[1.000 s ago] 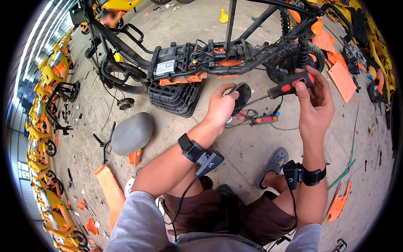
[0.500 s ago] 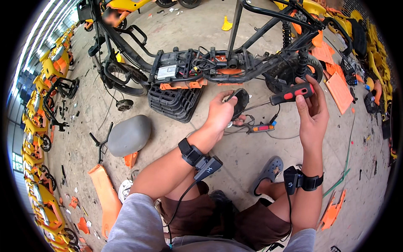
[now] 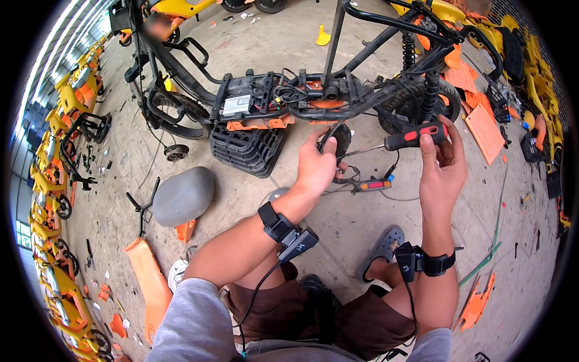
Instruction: The person uses a screwdriver to pry open a black plastic scooter part, then repeatedly inserts and removes a metal bracket from the scooter frame while holding the part.
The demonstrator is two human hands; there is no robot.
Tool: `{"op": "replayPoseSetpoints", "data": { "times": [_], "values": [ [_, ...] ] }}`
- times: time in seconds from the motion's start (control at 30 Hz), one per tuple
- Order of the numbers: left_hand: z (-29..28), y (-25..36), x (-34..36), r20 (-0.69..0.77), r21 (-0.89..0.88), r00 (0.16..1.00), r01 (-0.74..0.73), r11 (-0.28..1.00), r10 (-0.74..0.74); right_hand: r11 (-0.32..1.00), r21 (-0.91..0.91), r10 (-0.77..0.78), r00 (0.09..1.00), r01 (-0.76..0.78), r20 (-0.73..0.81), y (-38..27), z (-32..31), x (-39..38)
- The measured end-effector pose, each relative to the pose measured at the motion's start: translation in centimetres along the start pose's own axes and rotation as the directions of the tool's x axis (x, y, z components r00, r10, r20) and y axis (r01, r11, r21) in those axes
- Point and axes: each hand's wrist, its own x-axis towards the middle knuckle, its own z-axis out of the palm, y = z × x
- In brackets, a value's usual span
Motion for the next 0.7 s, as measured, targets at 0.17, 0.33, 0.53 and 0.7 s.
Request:
{"op": "replayPoseSetpoints", "data": {
  "times": [0.17, 0.33, 0.53, 0.7],
  "values": [
    [0.08, 0.24, 0.08, 0.007, 0.031, 1.0, -0.005, 0.999, 0.004, 0.994, 0.111, -0.006, 0.997, -0.002, 0.077, 0.13, 0.06, 0.24],
    [0.1, -0.03, 0.24, 0.037, -0.012, 0.998, 0.047, 0.999, -0.047, 0.991, 0.126, -0.041, 0.997, 0.033, 0.063, 0.0, 0.08, 0.24],
    [0.14, -0.08, 0.19, 0.006, -0.019, 0.999, 0.031, 0.999, -0.031, 0.998, 0.056, -0.036, 0.999, 0.034, 0.034, -0.35, 0.05, -0.07],
    [0.3, -0.57, 0.18, -0.051, 0.029, 0.998, -0.043, 0.999, 0.045, 0.999, 0.027, 0.044, 0.999, -0.044, -0.004, -0.43, 0.03, -0.09]
  ]
}}
